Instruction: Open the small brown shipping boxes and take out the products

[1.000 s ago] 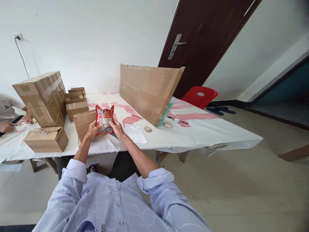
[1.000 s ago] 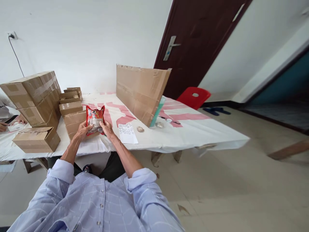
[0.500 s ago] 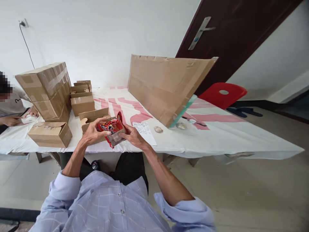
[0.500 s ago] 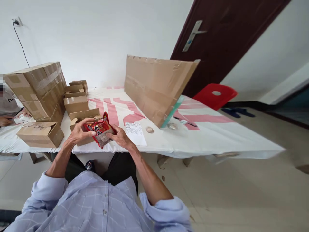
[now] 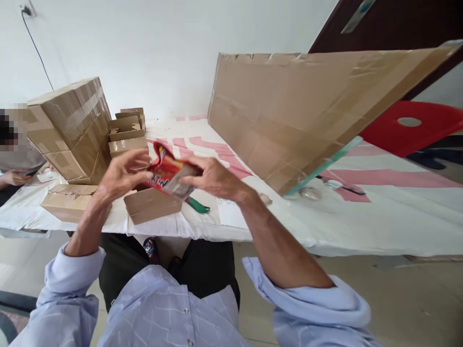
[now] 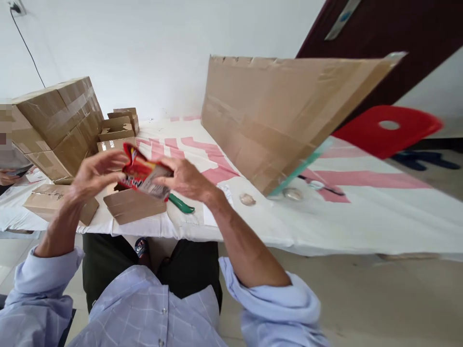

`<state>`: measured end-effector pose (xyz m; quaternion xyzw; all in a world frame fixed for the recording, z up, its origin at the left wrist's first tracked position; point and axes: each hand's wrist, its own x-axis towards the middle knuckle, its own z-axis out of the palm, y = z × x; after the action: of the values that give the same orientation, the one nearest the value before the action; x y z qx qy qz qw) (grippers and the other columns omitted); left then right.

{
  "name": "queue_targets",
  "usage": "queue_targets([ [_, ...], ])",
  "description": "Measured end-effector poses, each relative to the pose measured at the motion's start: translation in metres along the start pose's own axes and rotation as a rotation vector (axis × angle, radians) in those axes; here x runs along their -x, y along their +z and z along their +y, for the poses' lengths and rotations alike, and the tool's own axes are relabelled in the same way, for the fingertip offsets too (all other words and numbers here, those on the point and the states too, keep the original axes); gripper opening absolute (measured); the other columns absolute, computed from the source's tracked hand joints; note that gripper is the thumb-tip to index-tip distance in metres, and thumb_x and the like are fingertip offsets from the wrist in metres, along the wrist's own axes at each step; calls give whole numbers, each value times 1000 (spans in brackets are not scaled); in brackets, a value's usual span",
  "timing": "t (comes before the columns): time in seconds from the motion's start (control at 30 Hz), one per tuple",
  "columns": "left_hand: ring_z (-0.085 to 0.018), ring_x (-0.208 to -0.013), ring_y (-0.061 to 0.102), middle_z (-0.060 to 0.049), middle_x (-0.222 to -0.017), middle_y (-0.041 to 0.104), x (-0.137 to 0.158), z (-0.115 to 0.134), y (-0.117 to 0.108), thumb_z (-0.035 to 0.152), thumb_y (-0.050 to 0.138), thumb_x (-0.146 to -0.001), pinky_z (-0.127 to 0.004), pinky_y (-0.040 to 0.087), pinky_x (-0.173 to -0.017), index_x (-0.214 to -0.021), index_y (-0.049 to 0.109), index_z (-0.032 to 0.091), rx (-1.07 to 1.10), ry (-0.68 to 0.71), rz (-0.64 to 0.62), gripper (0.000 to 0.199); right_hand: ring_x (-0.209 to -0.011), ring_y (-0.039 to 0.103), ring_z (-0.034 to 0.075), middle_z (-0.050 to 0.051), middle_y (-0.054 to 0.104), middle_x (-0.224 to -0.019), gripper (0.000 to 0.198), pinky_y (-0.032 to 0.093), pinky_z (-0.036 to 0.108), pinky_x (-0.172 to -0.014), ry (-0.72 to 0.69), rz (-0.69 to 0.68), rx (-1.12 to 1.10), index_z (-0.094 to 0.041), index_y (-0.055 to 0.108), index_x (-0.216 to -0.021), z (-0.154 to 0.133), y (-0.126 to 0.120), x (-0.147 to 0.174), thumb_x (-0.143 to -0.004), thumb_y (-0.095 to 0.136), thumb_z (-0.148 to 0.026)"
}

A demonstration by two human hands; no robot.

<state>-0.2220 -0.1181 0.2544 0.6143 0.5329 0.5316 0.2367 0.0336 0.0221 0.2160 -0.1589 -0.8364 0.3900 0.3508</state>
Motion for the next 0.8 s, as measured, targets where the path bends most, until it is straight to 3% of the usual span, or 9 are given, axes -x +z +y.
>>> queue_targets([
  [0.1, -36, -131, 69, -8, -129, 73, 0, -9, -23, 42, 94, -79, -58, 56, -111, -131, 75, 20, -308, 106, 220, 61, -102, 75, 26, 6, 79, -115, 55, 64, 42, -91, -98, 182, 190, -17, 73, -142, 3, -35, -31, -94, 80, -45],
  [0.2, -38, -144, 61, -12, -144, 68, 27, -38, -30, 48, 94, -78, -60, 49, -124, -132, 75, 24, -583, 79, 196, 62, -102, 75, 26, 6, 80, -117, 57, 62, 44, -92, -137, 265, 397, -17, 72, -144, 25, -53, -65, -96, 77, -47],
  [0.27, -38, -150, 57, -14, -158, 58, 52, -60, -25, 52, 87, -86, -59, 53, -122, -136, 72, 26, -639, -2, 144, 59, -98, 74, 26, 6, 81, -113, 51, 60, 42, -90, -110, 227, 506, -19, 75, -138, 46, -49, -87, -93, 79, -43],
  [0.37, -42, -157, 50, -18, -173, 43, 85, -80, -11, 48, 87, -87, -61, 54, -121, -138, 73, 27, -621, -20, 75, 57, -95, 72, 25, 5, 82, -111, 44, 54, 36, -85, -56, 69, 589, -23, 79, -132, 79, -25, -115, -89, 81, -35],
  [0.5, -40, -157, 52, -12, -178, 41, 111, -77, -1, 29, 70, -100, -58, 59, -116, -113, 83, 29, -566, 21, 28, 19, -92, 70, 23, 4, 84, -108, 45, 46, 30, -78, -5, -156, 583, -25, 79, -132, 115, 22, -145, -87, 78, -29],
  [0.67, -36, -149, 61, -7, -173, 51, 136, -74, -3, 20, 63, -102, -50, 66, -104, -112, 84, 34, -495, 39, 50, 27, -90, 72, 24, 6, 84, -106, 41, 43, 30, -74, -4, -364, 547, -23, 79, -128, 142, 87, -180, -88, 78, -27],
  [0.8, -33, -145, 65, -11, -169, 55, 151, -77, 2, 9, 59, -99, -46, 67, -102, -114, 79, 31, -491, 89, 83, 33, -108, 74, 28, 9, 83, -120, 45, 45, 30, -78, -21, -462, 662, -23, 72, -139, 149, 136, -208, -95, 75, -30],
])
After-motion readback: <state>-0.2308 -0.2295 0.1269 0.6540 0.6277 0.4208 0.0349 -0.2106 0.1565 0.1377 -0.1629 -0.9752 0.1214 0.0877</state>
